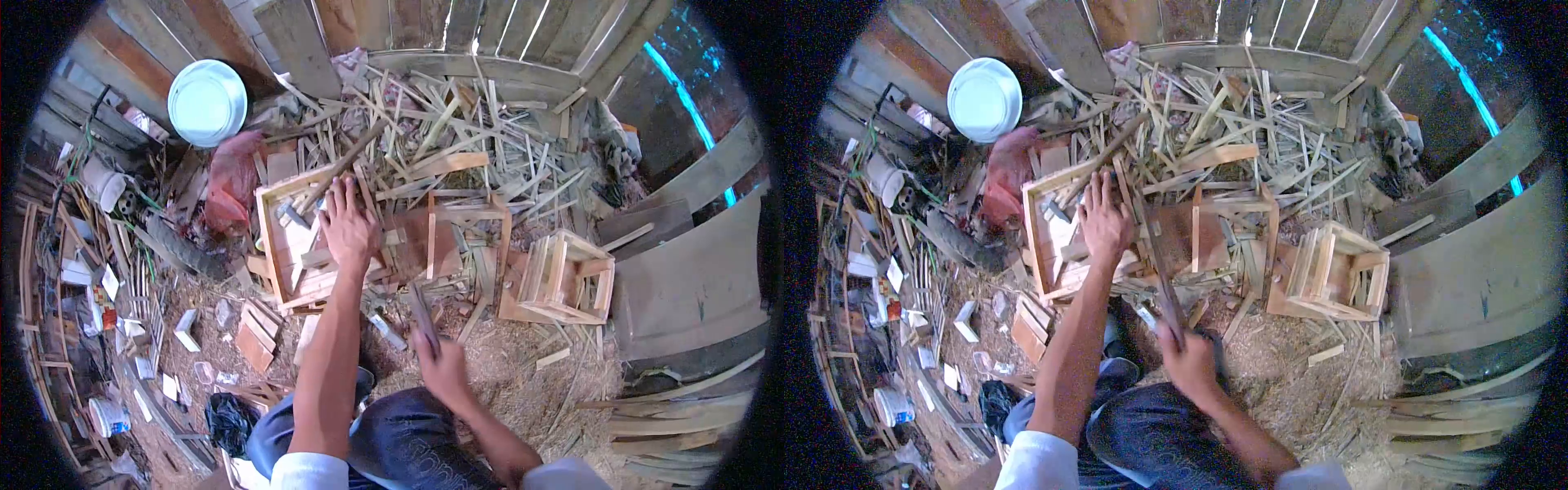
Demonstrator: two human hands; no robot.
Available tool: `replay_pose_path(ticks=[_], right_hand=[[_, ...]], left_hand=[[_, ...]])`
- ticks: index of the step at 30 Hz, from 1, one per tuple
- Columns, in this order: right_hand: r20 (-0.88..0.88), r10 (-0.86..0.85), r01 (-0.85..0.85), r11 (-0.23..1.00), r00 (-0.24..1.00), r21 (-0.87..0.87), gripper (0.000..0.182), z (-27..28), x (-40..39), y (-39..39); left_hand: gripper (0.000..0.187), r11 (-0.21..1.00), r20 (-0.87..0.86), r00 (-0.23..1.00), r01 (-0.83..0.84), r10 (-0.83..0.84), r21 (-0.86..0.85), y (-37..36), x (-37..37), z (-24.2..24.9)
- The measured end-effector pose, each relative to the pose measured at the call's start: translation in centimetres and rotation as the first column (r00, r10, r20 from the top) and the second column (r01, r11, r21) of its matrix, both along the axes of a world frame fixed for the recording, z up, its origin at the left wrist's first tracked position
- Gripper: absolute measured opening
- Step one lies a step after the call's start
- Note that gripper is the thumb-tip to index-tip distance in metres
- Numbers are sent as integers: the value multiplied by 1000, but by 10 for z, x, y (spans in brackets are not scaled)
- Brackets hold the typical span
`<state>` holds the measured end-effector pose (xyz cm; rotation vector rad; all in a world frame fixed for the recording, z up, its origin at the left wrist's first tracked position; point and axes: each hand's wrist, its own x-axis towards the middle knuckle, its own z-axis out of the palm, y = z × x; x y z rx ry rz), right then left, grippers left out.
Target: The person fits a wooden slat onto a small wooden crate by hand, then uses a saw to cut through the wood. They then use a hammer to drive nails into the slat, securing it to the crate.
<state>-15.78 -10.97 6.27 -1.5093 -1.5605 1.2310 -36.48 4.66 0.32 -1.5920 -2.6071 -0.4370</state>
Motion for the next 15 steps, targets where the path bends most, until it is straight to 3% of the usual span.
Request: replay_pose_path(ticks=[2,4,5,8,10,12,15], right_hand=[[39,-11,8,998,999,67,43,-17,-15,26],[90,9,-2,997,996,-78,44,-20,-20,33],[88,94,-68,963,992,-262,35,-1,1,14],[-61,-11,18,993,998,117,38,5,33,-41],[-31,60,-61,998,998,-28,39,13,16,-11],[149,95,-81,992,984,-92,39,-13,-16,38],[70,56,-45,988,996,-146,38,1,-15,27]], left_hand=[[66,1000,34,999,4,-4,-2,1,-1,2],[66,999,11,999,32,-32,17,2,-5,-2],[67,1000,8,1000,22,-22,0,1,-4,-3],[68,1000,13,1000,-10,10,-2,1,-3,-4],[68,1000,-11,1000,5,-5,-1,0,-3,-3],[68,1000,30,1000,6,-7,30,-1,-1,1],[68,999,20,999,33,-34,28,-1,-3,3]])
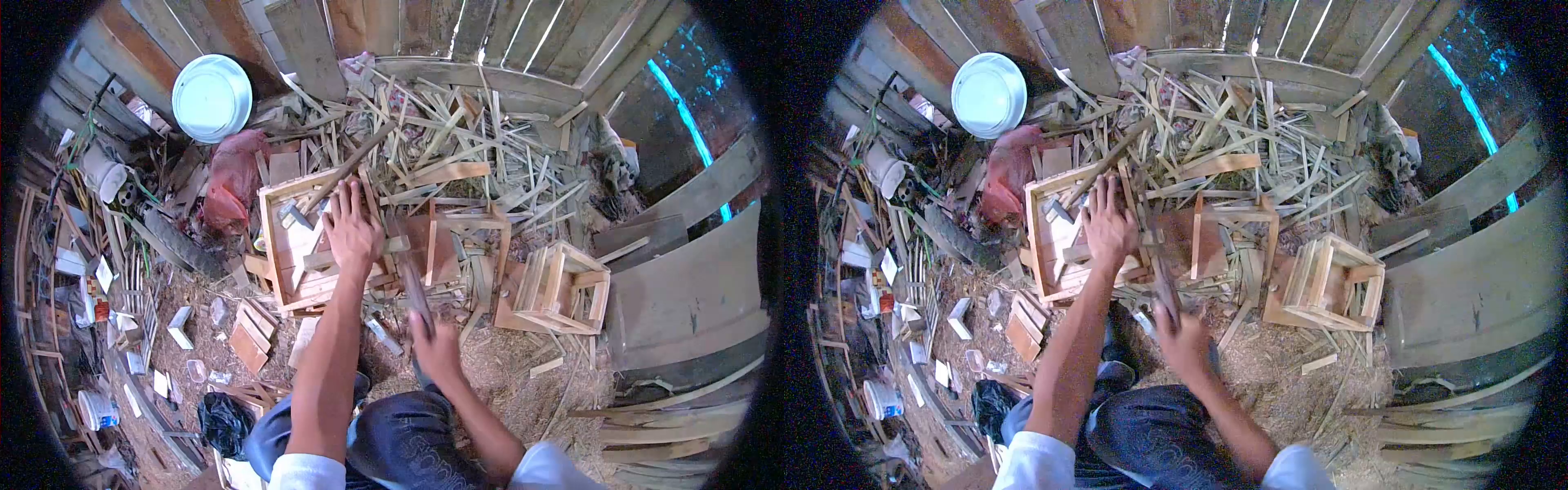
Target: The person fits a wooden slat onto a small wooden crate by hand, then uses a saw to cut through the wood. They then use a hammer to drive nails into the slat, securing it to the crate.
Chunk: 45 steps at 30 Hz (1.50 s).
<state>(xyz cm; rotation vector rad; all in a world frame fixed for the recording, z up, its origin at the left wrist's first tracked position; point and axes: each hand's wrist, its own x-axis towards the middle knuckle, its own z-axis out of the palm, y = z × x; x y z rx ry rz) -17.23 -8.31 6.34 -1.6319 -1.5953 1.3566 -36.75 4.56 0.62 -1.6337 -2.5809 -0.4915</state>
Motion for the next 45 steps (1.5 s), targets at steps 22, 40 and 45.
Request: replay_pose_path(ticks=[22,40,45], right_hand=[[-58,-29,37,989,998,145,49,17,18,-31],[26,63,-66,985,998,158,36,-13,0,18],[-136,-103,137,953,985,269,54,11,32,-60]], left_hand=[[72,999,15,1000,-13,14,-45,1,2,-10],[72,998,15,1000,-13,14,-54,3,-4,-8],[71,995,26,999,-35,37,-95,1,-2,-4]])
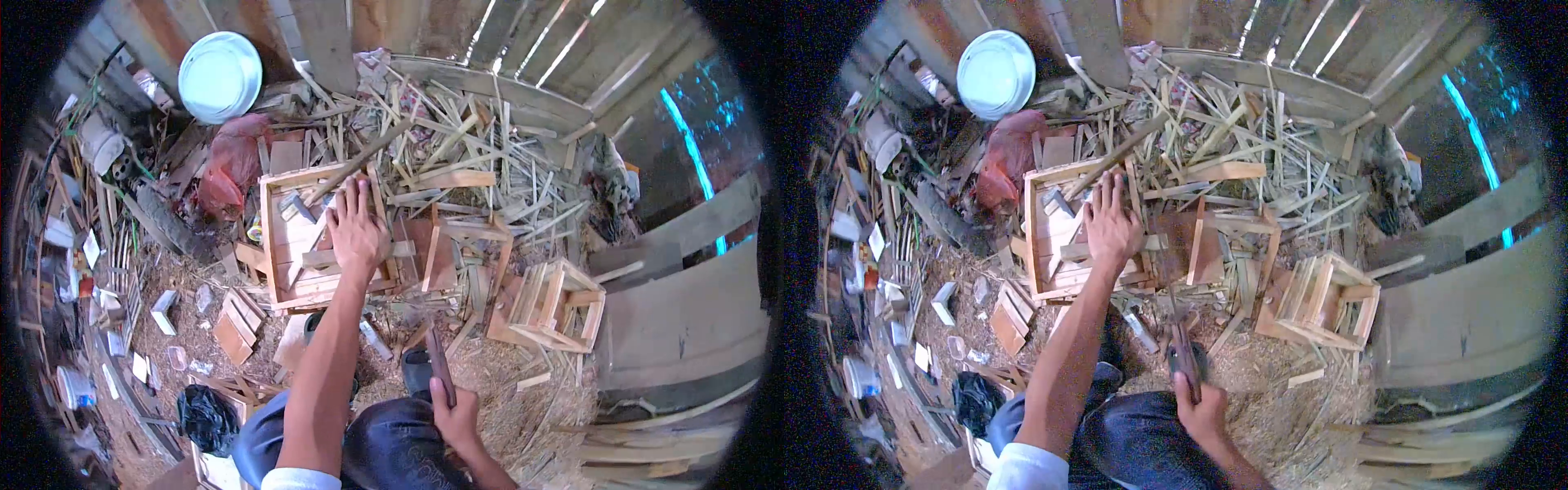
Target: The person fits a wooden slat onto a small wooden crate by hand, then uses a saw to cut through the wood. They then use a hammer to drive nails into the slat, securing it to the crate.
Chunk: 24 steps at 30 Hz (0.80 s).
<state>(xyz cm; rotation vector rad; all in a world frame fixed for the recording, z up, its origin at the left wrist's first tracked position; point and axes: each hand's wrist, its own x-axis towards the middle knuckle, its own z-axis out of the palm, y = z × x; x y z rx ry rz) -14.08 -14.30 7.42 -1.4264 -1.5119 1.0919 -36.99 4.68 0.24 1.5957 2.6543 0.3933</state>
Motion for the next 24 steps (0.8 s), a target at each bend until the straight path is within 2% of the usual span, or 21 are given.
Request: replay_pose_path(ticks=[1,3,5,6,9,10,12,14,17,19,20,22,24], right_hand=[[5,17,-17,1000,1000,1,54,-3,-2,10],[168,123,-86,974,978,-211,49,-11,-18,45],[132,144,-117,974,981,-196,47,-25,-30,73],[116,137,-109,970,984,-219,46,-28,-32,72],[103,102,-74,967,989,-244,45,-3,12,-3],[-41,9,-7,999,999,43,41,41,-9,13],[114,135,-99,956,984,-276,47,1,-4,18],[103,160,-147,981,982,-124,47,-29,-37,80],[71,102,-86,977,992,-194,47,-14,-35,61],[84,89,-65,965,993,-256,44,-1,0,8],[66,25,-13,984,997,-175,42,-2,7,-10],[108,60,-27,957,992,-289,39,-21,-1,8],[88,133,-119,981,987,-152,41,-44,-29,77]], left_hand=[[71,1000,-16,1000,-3,4,12,1,-3,2],[72,999,-30,999,20,-19,31,0,0,-3],[72,997,-33,999,30,-28,68,1,-1,-4],[72,998,-35,999,35,-33,59,-1,0,-7],[68,995,-45,999,31,-27,99,0,-1,-4],[67,995,-32,999,16,-13,97,1,-1,-6],[65,995,-38,999,20,-17,93,1,-1,-9],[66,993,-21,1000,19,-16,119,-1,1,-7],[68,996,-16,999,29,-28,85,0,-1,-2],[69,997,-32,999,17,-14,72,0,0,-2],[69,996,-34,999,16,-13,91,1,-2,-7],[68,996,-38,999,16,-13,88,0,-1,-3],[67,992,-25,999,24,-21,126,1,-1,-9]])
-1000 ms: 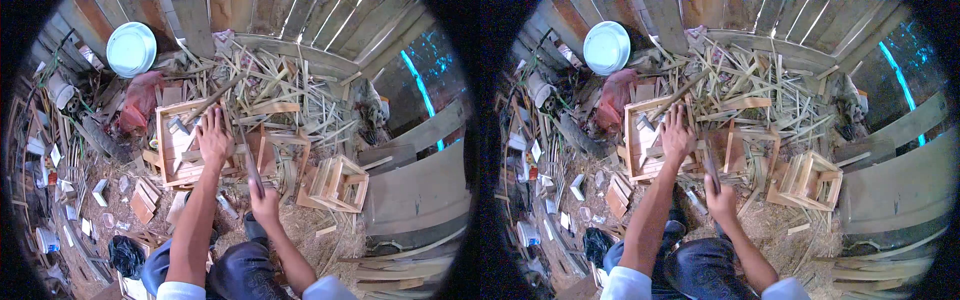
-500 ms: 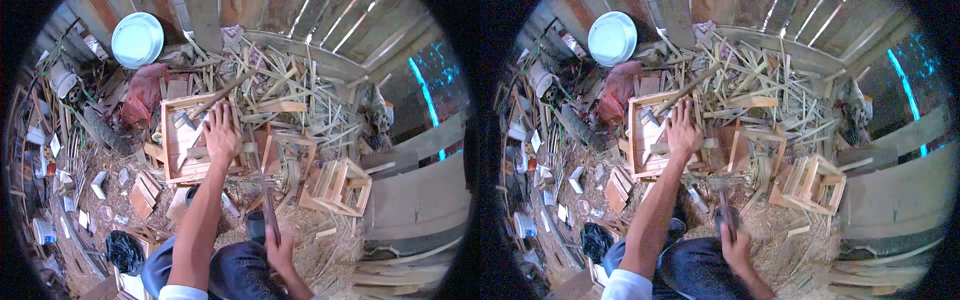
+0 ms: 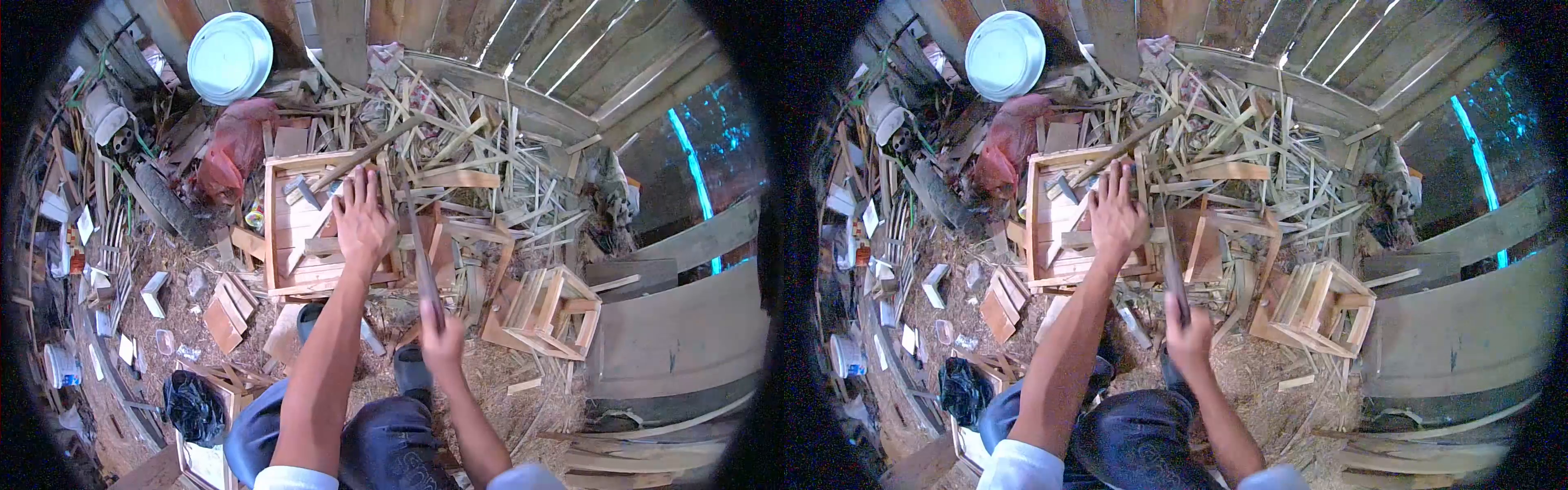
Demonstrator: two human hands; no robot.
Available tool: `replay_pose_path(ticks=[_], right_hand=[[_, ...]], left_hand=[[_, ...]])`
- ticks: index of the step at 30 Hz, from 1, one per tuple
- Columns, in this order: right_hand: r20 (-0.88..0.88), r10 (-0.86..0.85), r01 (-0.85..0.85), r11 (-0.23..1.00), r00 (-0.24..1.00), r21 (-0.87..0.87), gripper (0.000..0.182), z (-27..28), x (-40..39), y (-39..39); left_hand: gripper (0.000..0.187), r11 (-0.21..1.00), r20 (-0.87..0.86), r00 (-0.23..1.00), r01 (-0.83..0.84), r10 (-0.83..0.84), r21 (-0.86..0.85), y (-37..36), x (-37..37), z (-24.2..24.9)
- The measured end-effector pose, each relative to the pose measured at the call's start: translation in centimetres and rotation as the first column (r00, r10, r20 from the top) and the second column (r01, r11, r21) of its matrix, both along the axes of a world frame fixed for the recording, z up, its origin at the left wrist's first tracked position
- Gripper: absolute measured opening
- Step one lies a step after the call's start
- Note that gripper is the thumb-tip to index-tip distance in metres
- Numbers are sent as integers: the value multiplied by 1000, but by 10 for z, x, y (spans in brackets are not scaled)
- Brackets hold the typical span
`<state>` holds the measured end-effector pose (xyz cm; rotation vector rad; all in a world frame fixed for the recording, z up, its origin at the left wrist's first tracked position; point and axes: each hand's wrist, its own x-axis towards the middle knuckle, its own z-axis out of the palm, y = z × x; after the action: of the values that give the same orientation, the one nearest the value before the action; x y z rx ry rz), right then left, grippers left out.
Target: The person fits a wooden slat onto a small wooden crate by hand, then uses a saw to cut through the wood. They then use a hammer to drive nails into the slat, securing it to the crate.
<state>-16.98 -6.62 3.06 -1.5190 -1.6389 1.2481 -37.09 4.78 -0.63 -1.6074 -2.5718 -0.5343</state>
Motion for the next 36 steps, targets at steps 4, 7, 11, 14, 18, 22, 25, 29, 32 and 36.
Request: replay_pose_path(ticks=[4,7,11,14,18,22,25,29,32,36], right_hand=[[-1,-68,68,997,998,-32,44,24,1,-27],[57,-49,52,997,997,-58,45,25,43,-91],[-55,-91,90,996,994,-14,48,-1,0,-17],[-18,-54,54,998,998,-19,41,2,5,-23],[-50,-64,69,992,997,106,44,12,38,-85],[-52,-64,59,995,997,-84,45,-21,1,-10],[-126,-76,70,996,989,-48,48,-5,-13,-4],[-112,-77,78,997,991,7,51,-11,-26,-19],[31,-74,67,978,997,200,51,-33,-28,-10],[-127,-80,79,997,989,-17,53,-15,-6,-2]], left_hand=[[65,1000,37,999,-7,6,8,-2,1,5],[68,1000,38,999,-18,18,-17,-2,2,10],[69,1000,29,999,-14,15,-16,-2,3,5],[70,999,44,999,2,0,-40,-1,2,5],[69,998,35,999,-2,5,-62,-2,1,6],[68,1000,46,999,12,-12,-10,-2,4,6],[68,999,19,999,37,-38,25,-8,2,8],[70,1000,12,1000,18,-19,7,-20,2,3],[68,1000,24,1000,4,-4,-27,-8,1,5],[63,1000,4,1000,5,-5,21,-8,3,6]])
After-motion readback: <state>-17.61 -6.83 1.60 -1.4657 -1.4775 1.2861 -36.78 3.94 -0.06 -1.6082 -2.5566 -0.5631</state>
